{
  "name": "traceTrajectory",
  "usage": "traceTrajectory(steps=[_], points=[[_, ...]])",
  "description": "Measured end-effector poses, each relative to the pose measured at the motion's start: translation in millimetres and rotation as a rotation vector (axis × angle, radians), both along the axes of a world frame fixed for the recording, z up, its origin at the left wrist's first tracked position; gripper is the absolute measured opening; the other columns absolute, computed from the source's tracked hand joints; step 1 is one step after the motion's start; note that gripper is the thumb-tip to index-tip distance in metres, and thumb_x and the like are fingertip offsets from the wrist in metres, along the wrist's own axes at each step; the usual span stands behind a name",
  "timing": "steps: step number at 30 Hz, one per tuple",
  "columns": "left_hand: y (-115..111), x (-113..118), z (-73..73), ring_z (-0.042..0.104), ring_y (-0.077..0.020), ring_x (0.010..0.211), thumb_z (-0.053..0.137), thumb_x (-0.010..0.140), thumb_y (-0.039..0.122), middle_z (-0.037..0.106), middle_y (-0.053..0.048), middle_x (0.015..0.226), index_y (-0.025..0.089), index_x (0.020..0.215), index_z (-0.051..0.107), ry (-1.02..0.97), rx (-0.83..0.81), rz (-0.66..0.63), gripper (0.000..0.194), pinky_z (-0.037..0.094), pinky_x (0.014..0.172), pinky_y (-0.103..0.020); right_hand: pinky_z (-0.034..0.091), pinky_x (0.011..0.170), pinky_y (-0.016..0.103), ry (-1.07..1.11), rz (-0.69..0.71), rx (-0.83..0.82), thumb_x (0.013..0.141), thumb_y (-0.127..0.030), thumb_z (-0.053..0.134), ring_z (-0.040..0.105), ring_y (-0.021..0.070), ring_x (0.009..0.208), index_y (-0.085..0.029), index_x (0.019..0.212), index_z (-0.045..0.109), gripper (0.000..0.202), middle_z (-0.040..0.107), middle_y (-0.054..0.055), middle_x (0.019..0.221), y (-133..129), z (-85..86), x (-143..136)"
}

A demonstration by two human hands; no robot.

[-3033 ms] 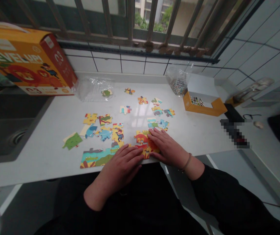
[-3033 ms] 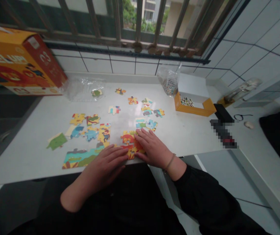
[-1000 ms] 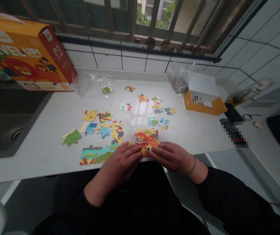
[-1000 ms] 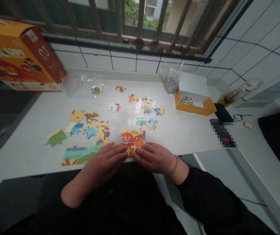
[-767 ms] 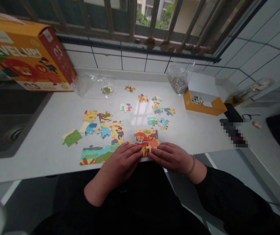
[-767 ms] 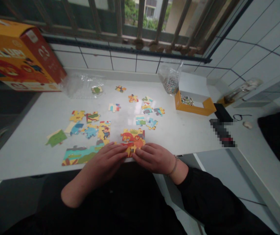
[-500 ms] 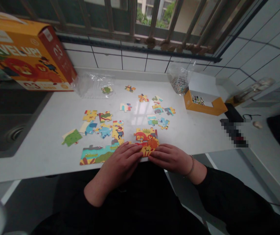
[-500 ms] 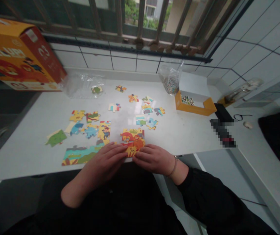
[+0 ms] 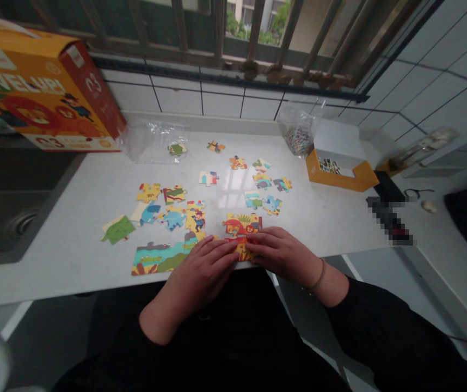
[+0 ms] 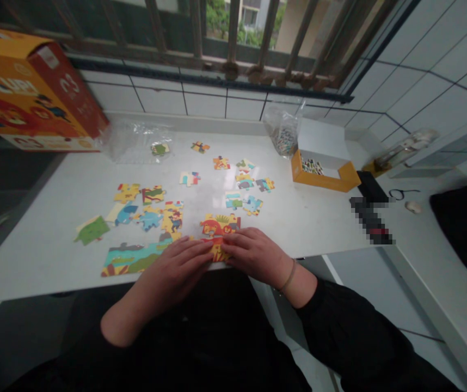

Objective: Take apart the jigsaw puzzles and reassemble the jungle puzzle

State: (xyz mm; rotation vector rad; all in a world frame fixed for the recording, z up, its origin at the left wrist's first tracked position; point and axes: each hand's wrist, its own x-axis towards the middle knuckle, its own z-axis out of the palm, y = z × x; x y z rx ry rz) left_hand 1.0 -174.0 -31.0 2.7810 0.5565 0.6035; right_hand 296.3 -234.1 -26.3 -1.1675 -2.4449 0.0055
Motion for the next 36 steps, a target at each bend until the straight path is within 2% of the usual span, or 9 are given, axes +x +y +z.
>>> traceTrajectory(steps=[9,13,16,20,24,29,32,36], points=[[-1.6,10.0,-1.3,0.065,-0.0313,0.135,0.066,0.107,0.029,0.07,-0.01,0.15,0.029,0.154,0.06,0.078,0.073,0.038,0.047,0.048,0.12,-0.056,0.063,0.102,0.049,-0.018,-0.032,-0.061,0.107,-0.034,0.072,0.073,0.0285,0.122,-0.029,0.128,0.075,0.022,0.077,0.009,0.138,-1.0,9.9,-2.0],[-2.3,13.3,-2.4,0.066,-0.0304,0.131,0.064,0.109,0.03,0.07,-0.008,0.148,0.03,0.147,0.064,0.073,0.069,0.057,0.038,0.047,0.118,-0.056,0.061,0.107,0.052,0.096,-0.233,-0.097,0.11,-0.025,0.061,0.071,0.0294,0.125,-0.023,0.137,0.071,0.029,0.074,0.014,0.139,13.5,19.1,-3.7],[-2.5,14.3,-1.8,0.065,-0.0308,0.131,0.064,0.109,0.03,0.071,-0.008,0.148,0.029,0.144,0.066,0.066,0.068,0.061,0.035,0.047,0.118,-0.056,0.057,0.11,0.053,0.022,-0.348,-0.193,0.107,-0.027,0.068,0.068,0.0329,0.127,-0.016,0.138,0.069,0.033,0.072,0.019,0.139,36.9,28.8,-9.8],[-3.3,14.1,-2.0,0.065,-0.031,0.131,0.062,0.109,0.029,0.07,-0.008,0.151,0.027,0.145,0.067,0.059,0.097,0.05,0.036,0.045,0.12,-0.057,0.057,0.102,0.047,-0.159,-0.312,-0.359,0.099,-0.034,0.083,0.069,0.0332,0.117,-0.013,0.13,0.072,0.039,0.073,0.019,0.128,68.2,41.3,-19.5],[-4.3,13.5,-4.4,0.065,-0.0303,0.134,0.061,0.11,0.028,0.069,-0.005,0.156,0.027,0.146,0.067,0.05,0.1,0.034,0.037,0.043,0.121,-0.056,0.056,0.097,0.043,-0.241,-0.288,-0.419,0.095,-0.035,0.088,0.069,0.0324,0.111,-0.015,0.124,0.076,0.037,0.074,0.017,0.117,85.5,49.0,-23.4],[-4.4,12.9,-5.0,0.063,-0.0286,0.139,0.06,0.111,0.029,0.071,-0.005,0.154,0.029,0.148,0.066,0.037,0.069,0.037,0.038,0.041,0.124,-0.054,0.054,0.1,0.043,-0.242,-0.292,-0.481,0.089,-0.035,0.094,0.067,0.0339,0.115,-0.017,0.126,0.075,0.046,0.073,0.017,0.12,96.7,55.6,-23.8],[-4.3,13.0,-3.6,0.063,-0.0284,0.14,0.061,0.11,0.028,0.071,-0.005,0.153,0.028,0.148,0.067,0.042,0.063,0.035,0.038,0.041,0.124,-0.054,0.052,0.096,0.039,-0.209,-0.278,-0.502,0.086,-0.031,0.096,0.067,0.0314,0.113,-0.018,0.123,0.074,0.046,0.072,0.015,0.12,101.8,60.7,-25.2],[-4.6,13.6,-2.6,0.064,-0.0286,0.139,0.063,0.11,0.029,0.071,-0.006,0.153,0.028,0.148,0.067,0.036,0.066,0.036,0.038,0.042,0.123,-0.053,0.047,0.084,0.031,-0.108,-0.282,-0.547,0.092,-0.021,0.088,0.066,0.0224,0.097,-0.017,0.113,0.072,0.027,0.072,0.009,0.112,107.2,65.7,-27.4]])
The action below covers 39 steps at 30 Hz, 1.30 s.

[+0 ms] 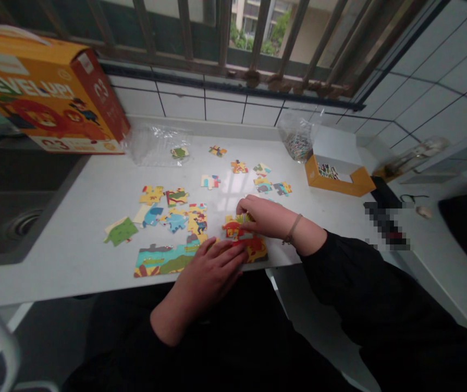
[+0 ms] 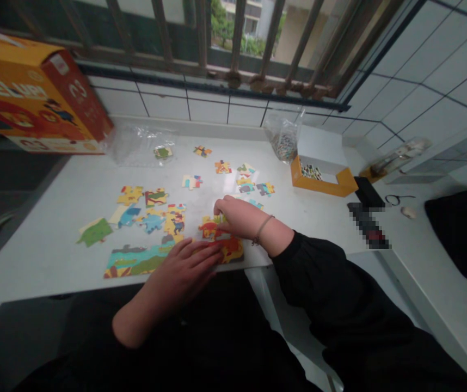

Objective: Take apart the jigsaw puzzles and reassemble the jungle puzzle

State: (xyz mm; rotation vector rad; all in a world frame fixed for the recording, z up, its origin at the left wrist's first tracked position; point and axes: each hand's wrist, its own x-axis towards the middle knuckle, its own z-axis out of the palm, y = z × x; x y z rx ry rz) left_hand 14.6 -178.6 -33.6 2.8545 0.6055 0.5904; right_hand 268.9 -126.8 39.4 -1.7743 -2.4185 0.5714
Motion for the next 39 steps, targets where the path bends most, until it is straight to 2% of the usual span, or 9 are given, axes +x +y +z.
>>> traceTrajectory(steps=[3,8,14,19,26,31,35,39], points=[[-0.3,0.2,0.3,0.064,-0.0288,0.139,0.061,0.111,0.029,0.07,-0.004,0.155,0.028,0.148,0.066,-0.005,0.001,0.002,0.037,0.041,0.123,-0.054,0.042,0.076,0.027,0.139,-0.041,-0.064,0.096,-0.017,0.079,0.062,0.0158,0.082,-0.018,0.101,0.071,0.009,0.073,0.002,0.094,4.8,1.5,0.9],[-0.4,0.1,0.6,0.064,-0.0283,0.139,0.058,0.113,0.03,0.069,-0.004,0.157,0.027,0.149,0.065,0.002,-0.006,-0.006,0.037,0.041,0.124,-0.054,0.043,0.067,0.025,0.345,-0.119,-0.228,0.097,-0.022,0.078,0.062,0.0116,0.069,-0.018,0.098,0.071,0.008,0.074,-0.001,0.084,14.0,1.9,10.9],[-1.6,-1.0,-0.2,0.064,-0.0309,0.138,0.064,0.109,0.029,0.068,-0.01,0.154,0.029,0.148,0.065,0.027,0.014,0.029,0.04,0.046,0.122,-0.055,0.046,0.064,0.025,0.314,-0.113,-0.363,0.094,-0.024,0.081,0.066,0.013,0.069,-0.018,0.099,0.076,0.008,0.078,-0.001,0.083,15.5,-2.2,16.2],[-2.0,-1.5,-0.9,0.062,-0.0344,0.137,0.065,0.107,0.031,0.065,-0.013,0.153,0.03,0.146,0.067,0.026,0.032,0.051,0.039,0.049,0.12,-0.058,0.043,0.065,0.026,0.212,-0.136,-0.283,0.093,-0.018,0.079,0.065,0.0131,0.069,-0.019,0.096,0.076,0.005,0.077,-0.001,0.081,9.6,-4.7,7.5],[-1.6,-0.4,-1.9,0.056,-0.0388,0.146,0.065,0.106,0.031,0.058,-0.018,0.158,0.026,0.144,0.067,0.038,0.034,0.056,0.038,0.048,0.124,-0.064,0.04,0.067,0.026,0.129,-0.151,-0.21,0.094,-0.019,0.081,0.062,0.0129,0.07,-0.019,0.096,0.075,0.006,0.076,-0.001,0.082,7.2,-4.2,-0.7],[-1.9,0.3,-0.1,0.058,-0.0402,0.144,0.065,0.105,0.031,0.058,-0.019,0.158,0.026,0.143,0.067,0.054,0.021,0.061,0.038,0.05,0.123,-0.066,0.04,0.07,0.026,0.119,-0.103,-0.147,0.092,-0.018,0.084,0.062,0.0136,0.074,-0.019,0.1,0.078,0.011,0.074,-0.001,0.085,7.3,-7.3,0.5],[-2.3,0.6,0.9,0.06,-0.042,0.142,0.067,0.105,0.032,0.057,-0.021,0.159,0.026,0.143,0.068,0.039,0.012,0.065,0.039,0.053,0.119,-0.067,0.041,0.072,0.025,0.15,-0.069,-0.088,0.085,-0.017,0.092,0.06,0.0131,0.075,-0.02,0.107,0.079,0.026,0.073,-0.001,0.09,9.1,-15.6,9.2],[-2.3,0.5,0.3,0.061,-0.0423,0.141,0.066,0.106,0.032,0.058,-0.021,0.159,0.026,0.143,0.068,0.037,0.006,0.066,0.038,0.053,0.118,-0.068,0.043,0.076,0.027,0.18,0.052,0.016,0.087,-0.018,0.092,0.061,0.0153,0.082,-0.018,0.106,0.078,0.024,0.071,0.001,0.093,9.9,-27.0,19.9]])
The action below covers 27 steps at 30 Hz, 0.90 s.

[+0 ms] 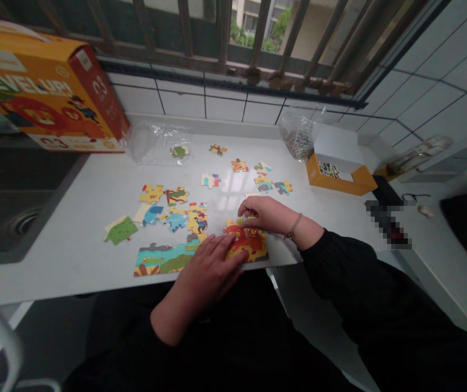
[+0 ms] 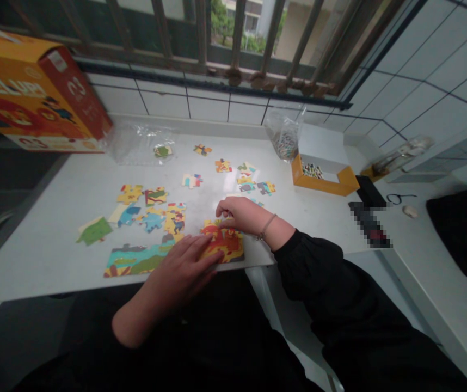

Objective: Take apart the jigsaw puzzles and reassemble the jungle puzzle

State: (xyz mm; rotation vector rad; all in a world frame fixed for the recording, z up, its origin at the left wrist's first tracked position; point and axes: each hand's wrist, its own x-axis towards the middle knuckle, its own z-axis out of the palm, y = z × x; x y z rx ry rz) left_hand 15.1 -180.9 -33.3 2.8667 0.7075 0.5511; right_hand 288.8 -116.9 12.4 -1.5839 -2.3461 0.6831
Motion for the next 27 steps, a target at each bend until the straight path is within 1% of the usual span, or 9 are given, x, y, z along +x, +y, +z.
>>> traceTrajectory(steps=[4,6,13,16,19,21,23,25,27], points=[[0.1,-0.5,0.1,0.06,-0.0414,0.143,0.067,0.105,0.032,0.055,-0.02,0.163,0.027,0.143,0.068,0.012,-0.015,0.006,0.038,0.051,0.12,-0.068,0.049,0.088,0.03,0.055,0.122,0.104,0.097,-0.022,0.085,0.065,0.0196,0.096,-0.018,0.105,0.076,0.013,0.071,0.005,0.102,-3.8,-12.7,2.2],[-0.1,-0.5,0.8,0.059,-0.0408,0.143,0.066,0.106,0.032,0.056,-0.019,0.163,0.028,0.143,0.068,0.016,-0.022,0.008,0.037,0.051,0.12,-0.068,0.05,0.09,0.032,0.067,0.136,0.139,0.101,-0.026,0.08,0.065,0.0207,0.099,-0.019,0.104,0.075,0.009,0.07,0.006,0.105,-7.6,-19.8,-0.6],[-0.1,-0.9,-0.1,0.06,-0.0394,0.142,0.065,0.106,0.033,0.059,-0.018,0.159,0.028,0.143,0.068,0.011,-0.018,0.008,0.037,0.051,0.121,-0.067,0.049,0.097,0.038,-0.024,0.03,0.293,0.107,-0.025,0.072,0.062,0.024,0.102,-0.017,0.105,0.076,0.009,0.071,0.01,0.106,-19.2,-39.1,-14.3],[0.1,-0.4,-0.3,0.06,-0.0395,0.142,0.065,0.106,0.033,0.059,-0.018,0.159,0.029,0.143,0.069,0.011,-0.021,0.015,0.037,0.051,0.121,-0.066,0.046,0.101,0.042,-0.148,-0.011,0.293,0.108,-0.031,0.069,0.061,0.0269,0.107,-0.02,0.107,0.078,0.014,0.073,0.011,0.11,-21.4,-37.1,-19.6],[0.0,0.7,1.0,0.059,-0.0384,0.144,0.065,0.106,0.032,0.059,-0.017,0.159,0.03,0.144,0.069,0.021,-0.026,0.02,0.037,0.05,0.122,-0.065,0.045,0.105,0.045,-0.22,-0.068,0.261,0.11,-0.035,0.065,0.061,0.0308,0.12,-0.022,0.124,0.076,0.022,0.072,0.013,0.129,-24.7,-30.9,-23.7],[-0.3,1.2,2.5,0.06,-0.0378,0.144,0.065,0.107,0.033,0.059,-0.017,0.159,0.03,0.143,0.069,0.018,-0.019,0.02,0.037,0.05,0.122,-0.064,0.042,0.115,0.053,-0.251,-0.11,0.243,0.111,-0.035,0.061,0.055,0.0351,0.139,-0.023,0.142,0.07,0.034,0.064,0.017,0.152,-26.1,-27.6,-24.6],[-0.9,0.9,3.5,0.06,-0.0376,0.143,0.065,0.106,0.033,0.06,-0.017,0.158,0.029,0.143,0.069,0.009,-0.012,0.023,0.037,0.051,0.122,-0.064,0.03,0.126,0.067,-0.298,-0.132,0.216,0.113,-0.037,0.056,0.037,0.0406,0.16,-0.024,0.157,0.06,0.046,0.045,0.017,0.174,-25.2,-26.4,-24.2],[-1.4,0.1,3.3,0.061,-0.0377,0.143,0.065,0.106,0.033,0.06,-0.017,0.159,0.029,0.142,0.07,0.002,-0.01,0.026,0.036,0.051,0.121,-0.063,0.015,0.129,0.079,-0.349,-0.124,0.165,0.114,-0.043,0.052,0.019,0.044,0.17,-0.026,0.167,0.049,0.056,0.027,0.015,0.184,-21.9,-27.0,-23.1],[-1.2,0.0,1.2,0.06,-0.0381,0.143,0.066,0.106,0.032,0.06,-0.017,0.159,0.03,0.142,0.07,0.007,-0.013,0.028,0.036,0.05,0.121,-0.064,0.009,0.128,0.084,-0.382,-0.099,0.109,0.115,-0.052,0.049,0.011,0.0454,0.172,-0.027,0.174,0.039,0.065,0.019,0.014,0.186,-17.6,-28.4,-22.7]])
